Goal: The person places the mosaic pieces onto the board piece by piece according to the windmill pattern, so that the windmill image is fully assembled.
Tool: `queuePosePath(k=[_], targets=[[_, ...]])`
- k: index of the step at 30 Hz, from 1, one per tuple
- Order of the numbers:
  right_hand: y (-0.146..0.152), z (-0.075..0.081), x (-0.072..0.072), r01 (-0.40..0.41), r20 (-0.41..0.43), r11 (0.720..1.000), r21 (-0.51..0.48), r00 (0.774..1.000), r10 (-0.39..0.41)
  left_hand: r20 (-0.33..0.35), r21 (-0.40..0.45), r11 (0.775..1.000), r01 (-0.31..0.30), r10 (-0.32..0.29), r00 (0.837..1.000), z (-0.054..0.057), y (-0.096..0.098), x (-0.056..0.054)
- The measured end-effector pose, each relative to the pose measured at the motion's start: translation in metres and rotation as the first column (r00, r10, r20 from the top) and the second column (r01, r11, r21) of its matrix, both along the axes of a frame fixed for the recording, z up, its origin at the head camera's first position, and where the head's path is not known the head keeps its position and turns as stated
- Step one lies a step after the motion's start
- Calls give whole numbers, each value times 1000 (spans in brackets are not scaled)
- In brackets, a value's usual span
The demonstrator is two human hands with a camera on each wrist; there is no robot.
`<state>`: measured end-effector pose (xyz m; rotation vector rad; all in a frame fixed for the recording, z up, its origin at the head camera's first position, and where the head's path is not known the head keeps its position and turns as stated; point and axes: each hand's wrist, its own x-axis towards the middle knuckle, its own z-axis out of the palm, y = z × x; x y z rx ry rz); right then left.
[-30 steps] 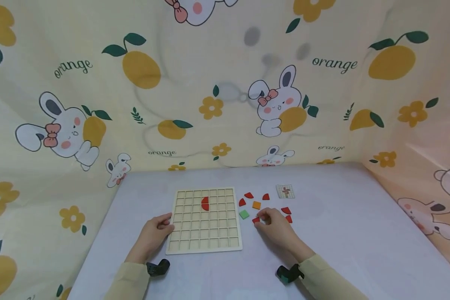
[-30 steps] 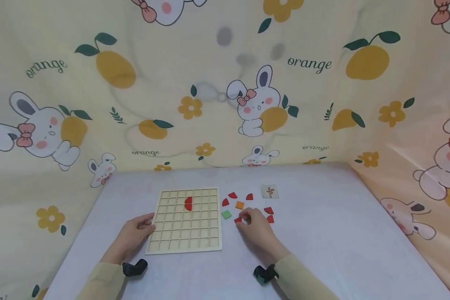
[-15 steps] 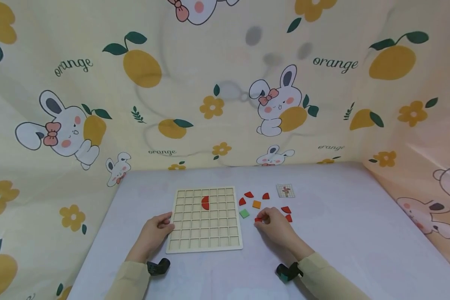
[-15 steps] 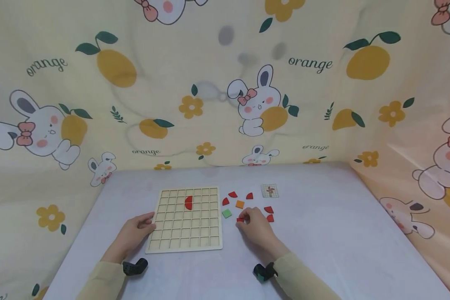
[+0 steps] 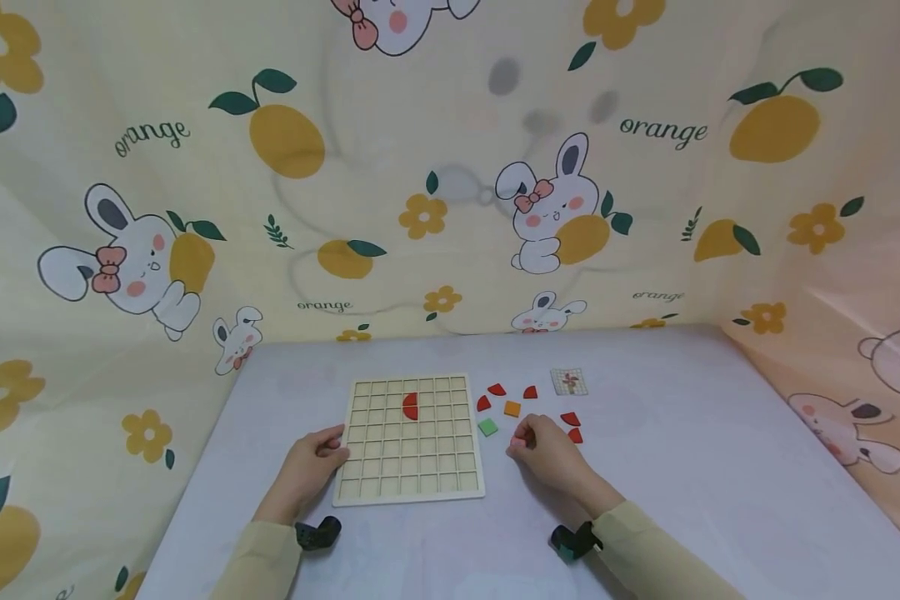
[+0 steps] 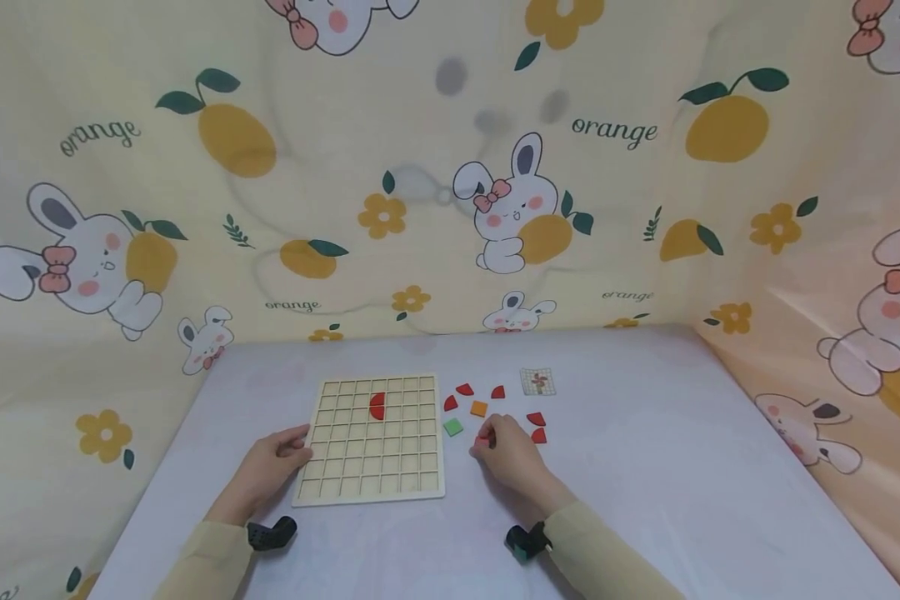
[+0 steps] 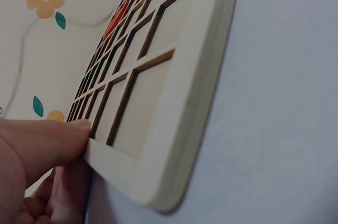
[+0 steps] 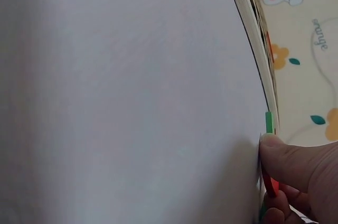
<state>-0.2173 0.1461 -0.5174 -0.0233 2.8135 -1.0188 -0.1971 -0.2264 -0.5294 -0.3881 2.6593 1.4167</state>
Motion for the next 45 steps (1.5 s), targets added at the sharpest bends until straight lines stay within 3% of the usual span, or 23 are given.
queuePosePath(k=[13,22,28,33,45], targets=[[-3,5,1,-24,16,999,28,1000,24,10,3,1000,-18,18,1000,-8,-6,-1],[-17,15,-9,-43,41,993,-106,998,47,-9,18,1000,-8,8,1000,-4,-6,0],[-38,15,-17,-64,29,981,-185,997,70,2,30,1000,-9,9,1000,-9,-5,1],[-64,14,-25,-92,2,968,-234,995,95,-10,23,1000,-2,2,1000,-5,-6,2],[-128,12,-26,-160,-19,941,-299,987,162,-4,16,1000,-11,11,1000,-2,-4,2]])
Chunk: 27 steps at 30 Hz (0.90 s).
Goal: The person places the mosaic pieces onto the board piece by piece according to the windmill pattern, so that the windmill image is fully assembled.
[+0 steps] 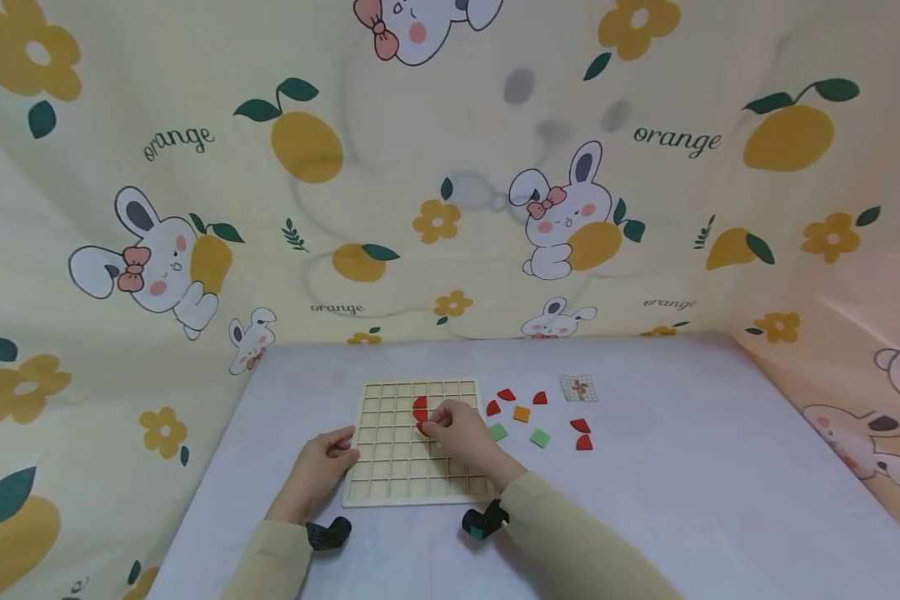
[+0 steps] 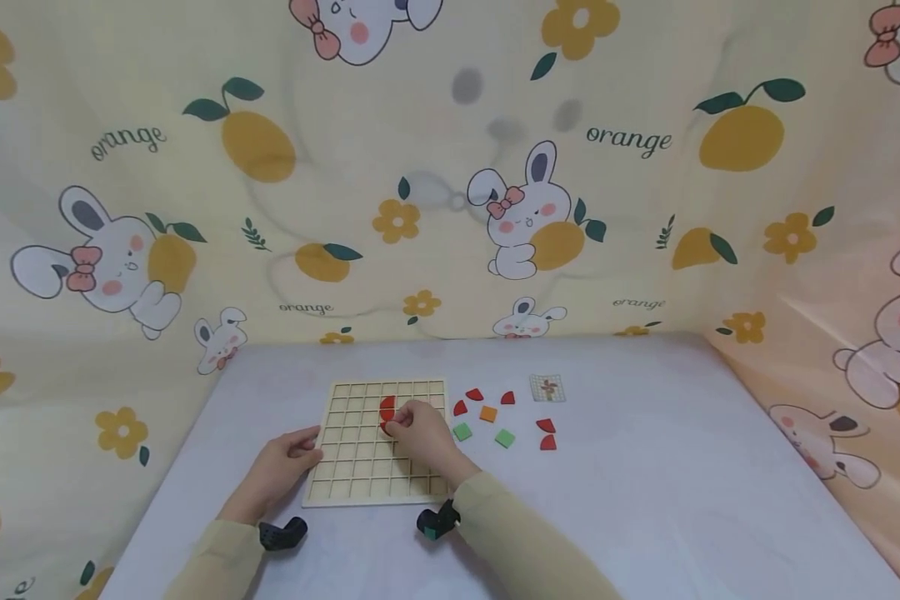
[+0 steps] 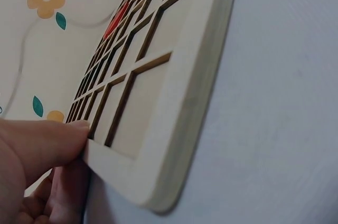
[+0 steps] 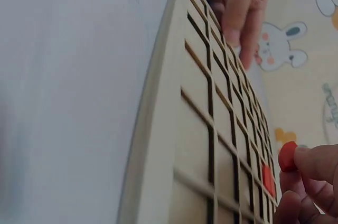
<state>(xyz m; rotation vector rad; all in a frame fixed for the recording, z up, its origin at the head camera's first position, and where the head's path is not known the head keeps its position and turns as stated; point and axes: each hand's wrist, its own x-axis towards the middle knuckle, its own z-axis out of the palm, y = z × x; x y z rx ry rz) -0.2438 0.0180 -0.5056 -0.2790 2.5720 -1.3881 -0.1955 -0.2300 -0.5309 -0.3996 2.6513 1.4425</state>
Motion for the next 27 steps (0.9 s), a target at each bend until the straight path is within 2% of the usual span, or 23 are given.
queuePosePath(k=[8,17,27], targets=[[-13,-5,1,8,-16,1000,16,1000,-8,5,4,1000,3,-3,1000,-2,4,-1],[-8,-2,-3,31,-8,998,47,999,-31,-8,-18,1000,11,-11,1000,-1,1,0],[5,0,-6,51,-17,998,22,999,-50,-13,-12,1000,15,-15,1000,1,1,1]])
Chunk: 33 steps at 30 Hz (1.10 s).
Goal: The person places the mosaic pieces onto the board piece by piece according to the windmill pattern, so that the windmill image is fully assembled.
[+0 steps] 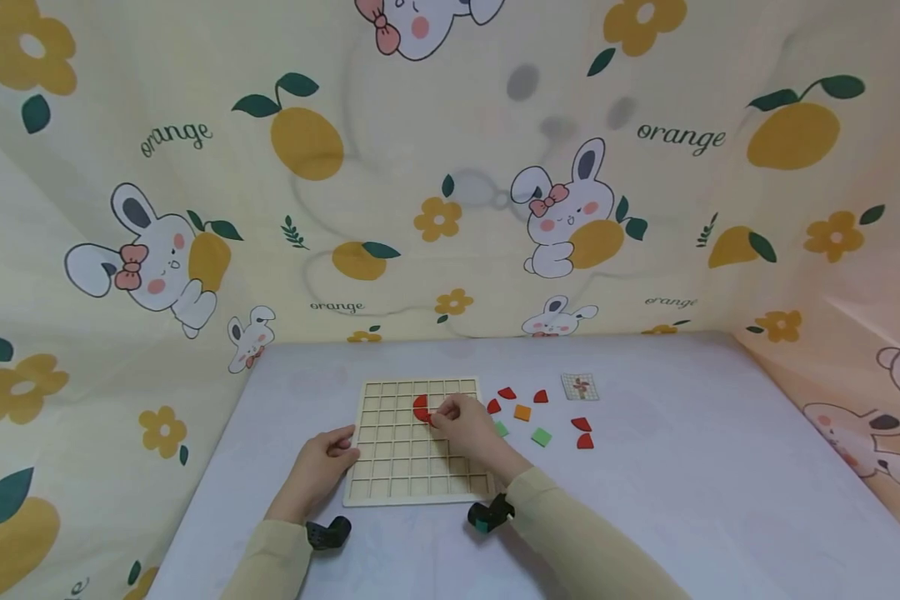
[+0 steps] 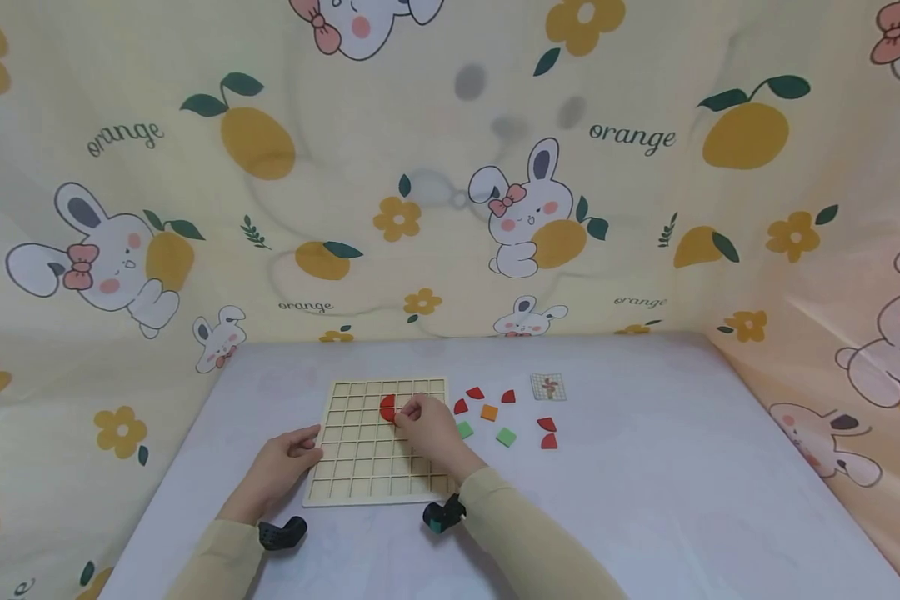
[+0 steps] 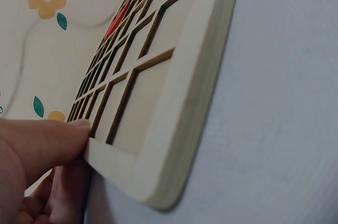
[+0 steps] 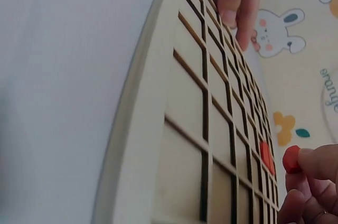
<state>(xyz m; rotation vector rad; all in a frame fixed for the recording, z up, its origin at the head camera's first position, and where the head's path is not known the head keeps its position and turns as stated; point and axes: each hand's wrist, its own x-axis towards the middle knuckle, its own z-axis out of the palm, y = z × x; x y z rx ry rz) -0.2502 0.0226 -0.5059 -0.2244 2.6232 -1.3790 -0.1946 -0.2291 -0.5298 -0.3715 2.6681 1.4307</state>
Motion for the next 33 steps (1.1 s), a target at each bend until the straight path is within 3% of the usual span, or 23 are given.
queuePosePath(k=[8,19,27,33], targets=[[15,8,-2,8,-1,1000,11,1000,-8,16,1,1000,-15,15,1000,0,-3,-2],[20,0,-9,-53,27,997,54,998,51,15,13,1000,-26,25,1000,-3,-1,-2],[13,-3,-14,11,4,1000,-14,1000,-11,6,17,1000,-25,25,1000,-5,-1,-2],[1,-5,-16,50,-17,999,5,999,-50,10,15,1000,-25,25,1000,-4,-1,-2]])
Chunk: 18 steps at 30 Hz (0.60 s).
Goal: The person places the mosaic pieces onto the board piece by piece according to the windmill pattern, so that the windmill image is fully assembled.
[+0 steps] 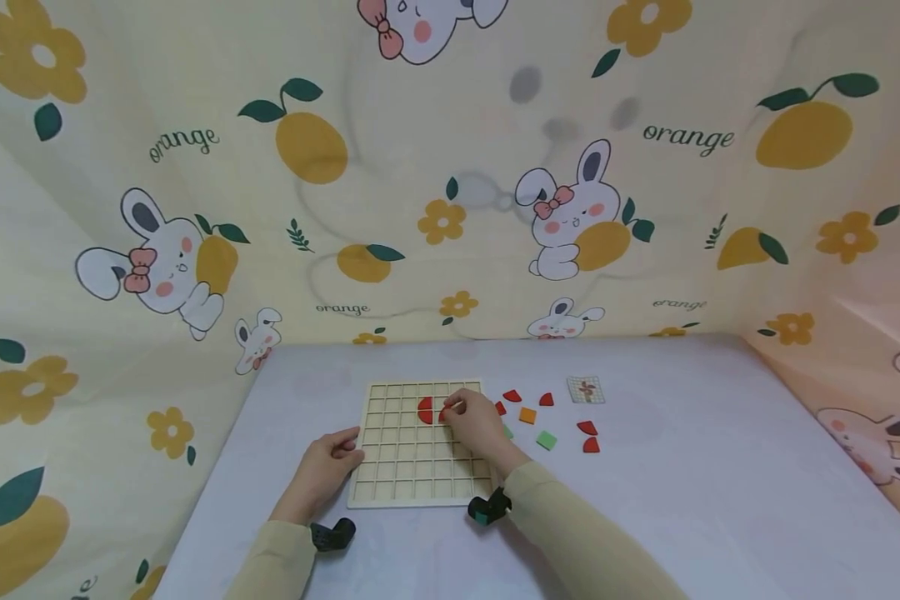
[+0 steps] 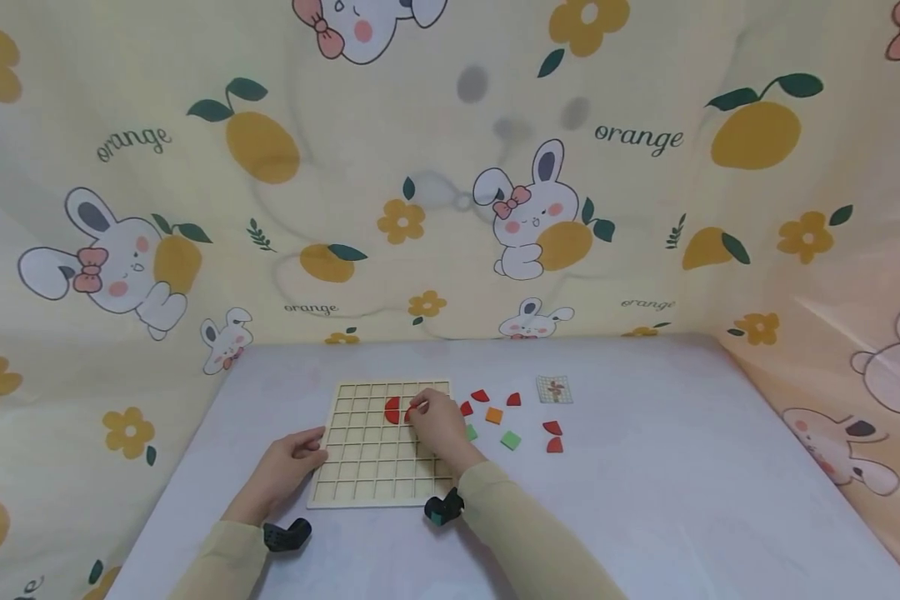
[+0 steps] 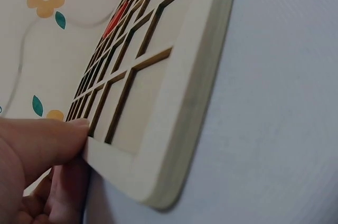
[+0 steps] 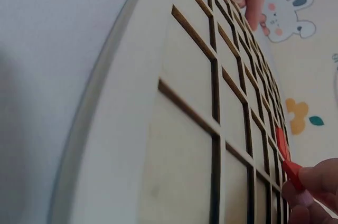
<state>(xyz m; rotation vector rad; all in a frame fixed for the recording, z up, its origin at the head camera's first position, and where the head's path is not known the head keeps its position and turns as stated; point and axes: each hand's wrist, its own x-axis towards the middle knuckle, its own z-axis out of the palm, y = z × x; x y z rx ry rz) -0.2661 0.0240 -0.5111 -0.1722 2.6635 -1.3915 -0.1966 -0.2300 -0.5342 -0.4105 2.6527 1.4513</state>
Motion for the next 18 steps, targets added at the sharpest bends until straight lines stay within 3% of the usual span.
queuePosePath(k=[10,18], targets=[[-11,-4,1,30,-78,995,95,997,-23,-5,-8,1000,0,0,1000,0,1,0],[-12,-4,1,43,-73,992,123,997,-34,-10,-10,1000,2,-2,1000,-3,0,-1]])
